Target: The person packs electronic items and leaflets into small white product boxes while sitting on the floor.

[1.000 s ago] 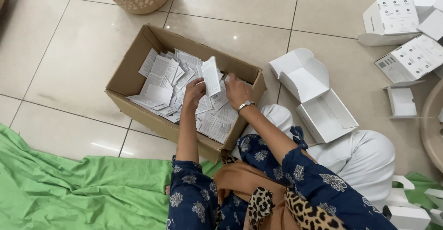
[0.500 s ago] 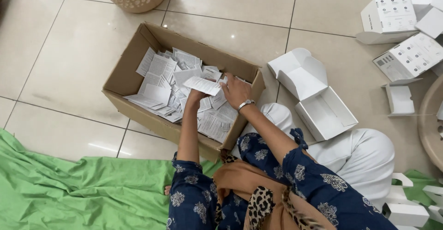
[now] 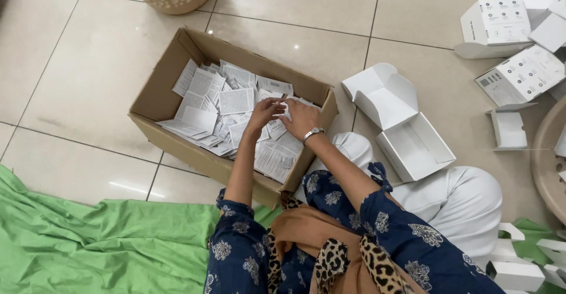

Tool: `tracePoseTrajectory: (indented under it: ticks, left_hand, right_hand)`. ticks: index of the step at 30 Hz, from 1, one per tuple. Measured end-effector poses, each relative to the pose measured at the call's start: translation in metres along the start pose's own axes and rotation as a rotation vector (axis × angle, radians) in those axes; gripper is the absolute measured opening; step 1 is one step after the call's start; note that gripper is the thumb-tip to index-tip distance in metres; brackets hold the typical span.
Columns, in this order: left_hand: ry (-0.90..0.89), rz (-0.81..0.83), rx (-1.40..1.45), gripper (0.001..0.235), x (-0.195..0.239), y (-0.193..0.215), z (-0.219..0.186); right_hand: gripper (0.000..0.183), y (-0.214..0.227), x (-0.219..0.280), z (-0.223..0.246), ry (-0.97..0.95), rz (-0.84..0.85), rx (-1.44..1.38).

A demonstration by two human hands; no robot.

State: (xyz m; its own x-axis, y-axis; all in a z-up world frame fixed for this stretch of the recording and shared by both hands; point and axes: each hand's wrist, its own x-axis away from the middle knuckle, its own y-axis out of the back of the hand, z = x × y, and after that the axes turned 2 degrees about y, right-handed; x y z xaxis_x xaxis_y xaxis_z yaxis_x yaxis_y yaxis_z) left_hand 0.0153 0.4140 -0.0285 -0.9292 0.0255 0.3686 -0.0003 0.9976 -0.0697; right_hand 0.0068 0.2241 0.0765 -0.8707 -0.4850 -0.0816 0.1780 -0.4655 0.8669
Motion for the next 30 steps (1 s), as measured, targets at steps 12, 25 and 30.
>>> tracePoseTrajectory:
  ticks: [12, 25, 30]
  left_hand:
    - [-0.312, -0.61, -1.814, 0.073, -0.055, 0.088, 0.022]
    - [-0.417, -0.574, -0.943, 0.021, 0.023, 0.017, -0.048]
    - [-0.024, -0.08, -0.099, 0.04, -0.014, 0.005, -0.034]
  right_hand:
    - [0.033, -0.013, -0.003, -0.006, -0.059, 0.025, 0.079]
    - [0.081, 0.043, 0.0, 0.031, -0.04, 0.005, -0.05]
    - [0.049, -0.011, -0.004, -0.005, -0.091, 0.054, 0.055]
